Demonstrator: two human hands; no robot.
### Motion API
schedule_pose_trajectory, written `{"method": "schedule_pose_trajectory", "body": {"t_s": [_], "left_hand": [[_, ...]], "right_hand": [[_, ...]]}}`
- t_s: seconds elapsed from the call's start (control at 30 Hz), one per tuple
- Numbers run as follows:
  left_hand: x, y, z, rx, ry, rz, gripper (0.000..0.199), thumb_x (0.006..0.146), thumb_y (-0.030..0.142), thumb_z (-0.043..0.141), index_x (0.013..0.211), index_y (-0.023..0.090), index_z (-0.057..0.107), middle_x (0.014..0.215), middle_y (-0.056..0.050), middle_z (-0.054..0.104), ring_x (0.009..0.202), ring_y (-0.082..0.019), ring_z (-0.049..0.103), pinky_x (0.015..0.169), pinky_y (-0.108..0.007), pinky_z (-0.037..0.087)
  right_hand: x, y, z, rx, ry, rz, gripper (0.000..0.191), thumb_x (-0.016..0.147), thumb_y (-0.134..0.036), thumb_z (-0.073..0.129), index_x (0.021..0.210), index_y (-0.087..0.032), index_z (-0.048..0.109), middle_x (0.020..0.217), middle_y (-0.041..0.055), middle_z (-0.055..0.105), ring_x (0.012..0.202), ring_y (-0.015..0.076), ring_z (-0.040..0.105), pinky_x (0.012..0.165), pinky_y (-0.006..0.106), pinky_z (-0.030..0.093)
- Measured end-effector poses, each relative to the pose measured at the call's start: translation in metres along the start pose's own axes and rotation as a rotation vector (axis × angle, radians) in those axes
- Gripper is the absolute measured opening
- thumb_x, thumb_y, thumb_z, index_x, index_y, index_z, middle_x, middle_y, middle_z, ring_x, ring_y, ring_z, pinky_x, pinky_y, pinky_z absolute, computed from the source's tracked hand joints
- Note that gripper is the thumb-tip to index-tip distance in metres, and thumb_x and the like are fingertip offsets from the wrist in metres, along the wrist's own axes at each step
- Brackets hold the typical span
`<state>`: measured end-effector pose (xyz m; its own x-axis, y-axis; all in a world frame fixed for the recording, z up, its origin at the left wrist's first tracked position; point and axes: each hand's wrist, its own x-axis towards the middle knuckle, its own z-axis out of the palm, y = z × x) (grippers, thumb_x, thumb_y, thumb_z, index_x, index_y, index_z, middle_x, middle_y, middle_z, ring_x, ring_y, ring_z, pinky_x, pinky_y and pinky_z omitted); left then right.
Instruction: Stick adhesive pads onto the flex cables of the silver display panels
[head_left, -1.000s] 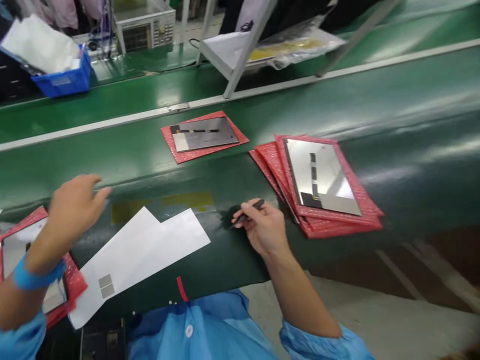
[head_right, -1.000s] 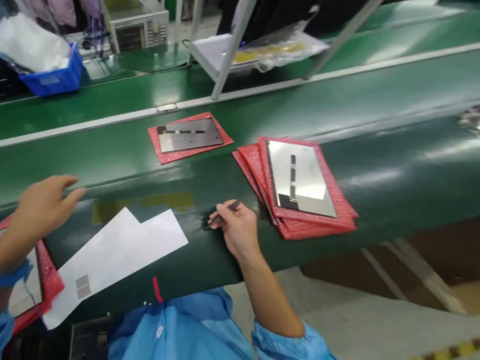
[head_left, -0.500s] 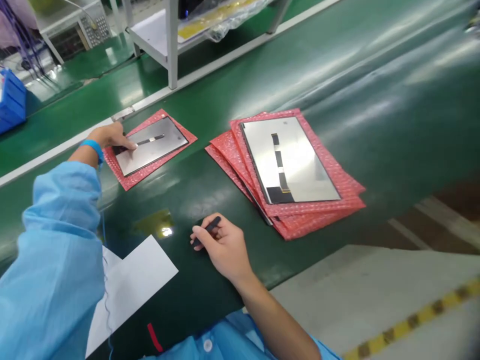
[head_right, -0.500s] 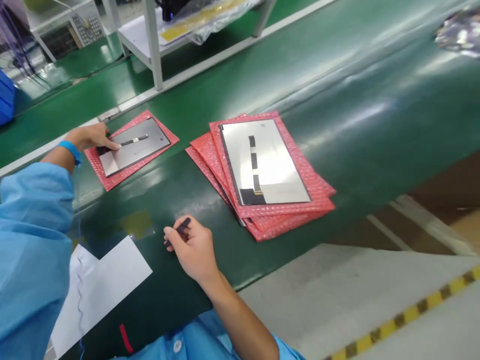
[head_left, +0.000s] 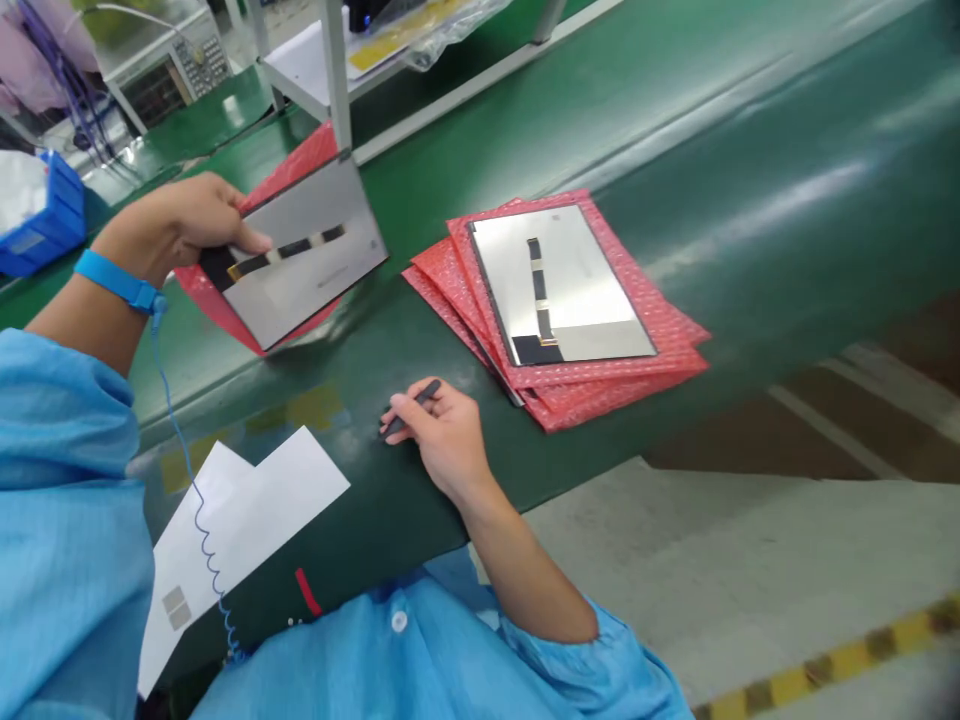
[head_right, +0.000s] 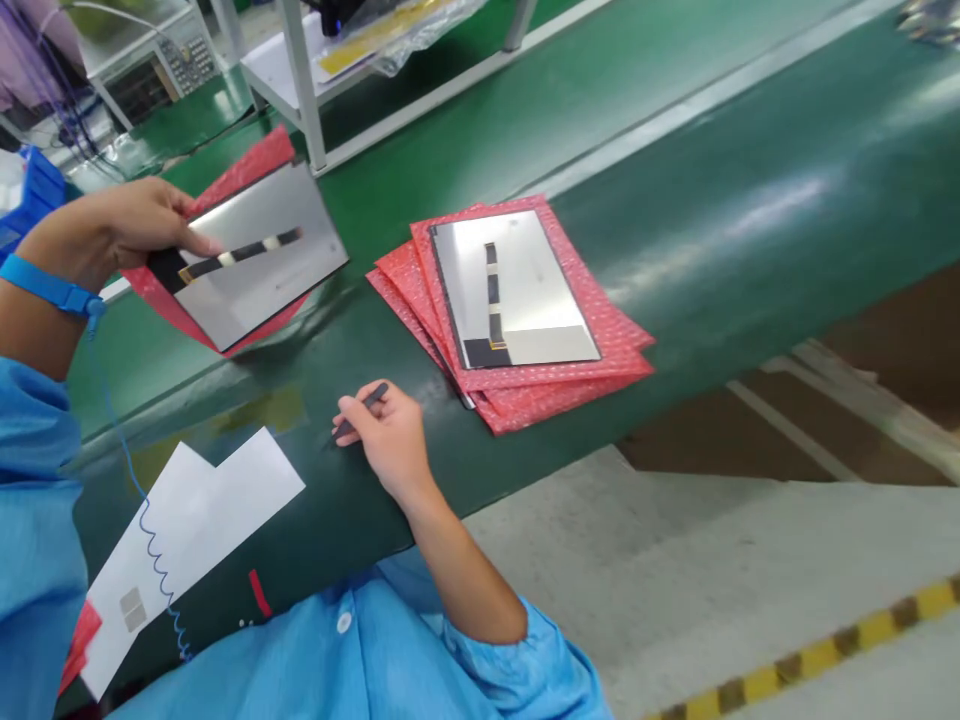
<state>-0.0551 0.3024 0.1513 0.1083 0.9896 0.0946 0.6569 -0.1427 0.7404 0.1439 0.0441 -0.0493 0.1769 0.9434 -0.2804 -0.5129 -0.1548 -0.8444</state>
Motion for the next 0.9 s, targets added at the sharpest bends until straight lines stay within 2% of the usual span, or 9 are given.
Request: {"method": "schedule_pose_trajectory", "body": {"t_s": [0.1, 0.17, 0.37, 0.47, 0.53, 0.63, 0.73, 0.8, 0.9], "left_hand": [[-0.068, 0.031, 0.010, -0.199, -0.178, -0.231, 0.015, 0.084, -0.003, 0.085, 0.092, 0.003, 0.074, 0.071, -0.003, 0.071, 0.080, -0.021, 0.075, 0.094, -0.065, 0.064], [-0.121, 0.034, 0.030, -0.357, -0.168, -0.282, 0.011, 0.099, 0.008, 0.072, 0.109, 0.005, 0.075, 0.084, -0.006, 0.077, 0.084, -0.021, 0.078, 0.090, -0.055, 0.067], [-0.262, -0.016, 0.128, -0.756, 0.063, -0.512, 0.023, 0.100, 0.021, 0.068, 0.118, 0.009, 0.071, 0.114, -0.015, 0.081, 0.097, -0.024, 0.078, 0.091, -0.039, 0.065], [-0.296, -0.033, 0.168, -0.694, 0.083, -0.562, 0.029, 0.103, 0.028, 0.063, 0.126, 0.011, 0.068, 0.123, -0.017, 0.079, 0.103, -0.025, 0.077, 0.096, -0.040, 0.062], [-0.306, -0.037, 0.179, -0.602, 0.065, -0.554, 0.028, 0.104, 0.034, 0.063, 0.123, 0.015, 0.069, 0.120, -0.016, 0.079, 0.104, -0.026, 0.076, 0.097, -0.040, 0.060], [-0.314, -0.040, 0.166, -0.402, -0.014, -0.489, 0.021, 0.101, 0.040, 0.069, 0.104, 0.019, 0.072, 0.101, -0.010, 0.079, 0.093, -0.025, 0.075, 0.092, -0.038, 0.058], [-0.320, -0.050, 0.130, -0.152, -0.060, -0.388, 0.024, 0.098, 0.040, 0.071, 0.082, 0.023, 0.069, 0.082, -0.006, 0.073, 0.086, -0.027, 0.072, 0.092, -0.040, 0.056], [-0.320, -0.065, 0.106, 0.012, -0.009, -0.321, 0.024, 0.104, 0.037, 0.059, 0.089, 0.023, 0.072, 0.095, -0.009, 0.075, 0.099, -0.030, 0.071, 0.101, -0.045, 0.053], [-0.314, -0.099, 0.086, 0.166, 0.087, -0.241, 0.030, 0.105, 0.029, 0.052, 0.126, 0.020, 0.072, 0.142, -0.016, 0.068, 0.136, -0.034, 0.057, 0.121, -0.053, 0.041]], "right_hand": [[-0.007, -0.008, -0.013, 0.079, 0.024, 0.020, 0.048, 0.063, -0.050, 0.097, 0.080, -0.022, 0.063, 0.064, 0.0015, 0.074, 0.051, 0.0154, 0.070, 0.043, 0.019, 0.057], [-0.014, -0.015, -0.027, 0.111, 0.059, 0.028, 0.045, 0.061, -0.049, 0.097, 0.079, -0.022, 0.065, 0.064, 0.0006, 0.073, 0.049, 0.0147, 0.068, 0.041, 0.019, 0.056], [-0.025, -0.037, -0.076, 0.061, 0.297, -0.086, 0.016, 0.064, -0.027, 0.083, 0.065, -0.022, 0.067, 0.057, -0.0016, 0.066, 0.042, 0.0111, 0.061, 0.043, 0.017, 0.057], [-0.026, -0.050, -0.085, -0.082, 0.394, -0.179, 0.013, 0.072, -0.018, 0.072, 0.059, -0.021, 0.069, 0.052, 0.0007, 0.065, 0.036, 0.0126, 0.056, 0.031, 0.016, 0.048], [-0.029, -0.061, -0.076, -0.181, 0.429, -0.277, 0.022, 0.077, -0.014, 0.070, 0.059, -0.025, 0.070, 0.052, -0.0027, 0.064, 0.039, 0.0124, 0.057, 0.033, 0.016, 0.051], [-0.034, -0.073, -0.042, -0.319, 0.343, -0.385, 0.026, 0.086, -0.014, 0.073, 0.068, -0.034, 0.073, 0.059, -0.0075, 0.064, 0.053, 0.0123, 0.068, 0.046, 0.019, 0.061], [-0.029, -0.068, 0.007, -0.327, 0.086, -0.401, 0.015, 0.087, -0.021, 0.078, 0.076, -0.030, 0.073, 0.064, -0.0052, 0.071, 0.058, 0.0149, 0.073, 0.053, 0.023, 0.066], [-0.016, -0.052, 0.040, -0.287, -0.101, -0.369, 0.016, 0.083, -0.028, 0.086, 0.078, -0.025, 0.071, 0.067, -0.0007, 0.075, 0.059, 0.0177, 0.076, 0.053, 0.025, 0.066], [0.015, -0.017, 0.076, -0.295, -0.304, -0.266, 0.029, 0.081, -0.037, 0.093, 0.080, -0.024, 0.068, 0.072, -0.0014, 0.076, 0.069, 0.0172, 0.079, 0.057, 0.022, 0.066]]}}
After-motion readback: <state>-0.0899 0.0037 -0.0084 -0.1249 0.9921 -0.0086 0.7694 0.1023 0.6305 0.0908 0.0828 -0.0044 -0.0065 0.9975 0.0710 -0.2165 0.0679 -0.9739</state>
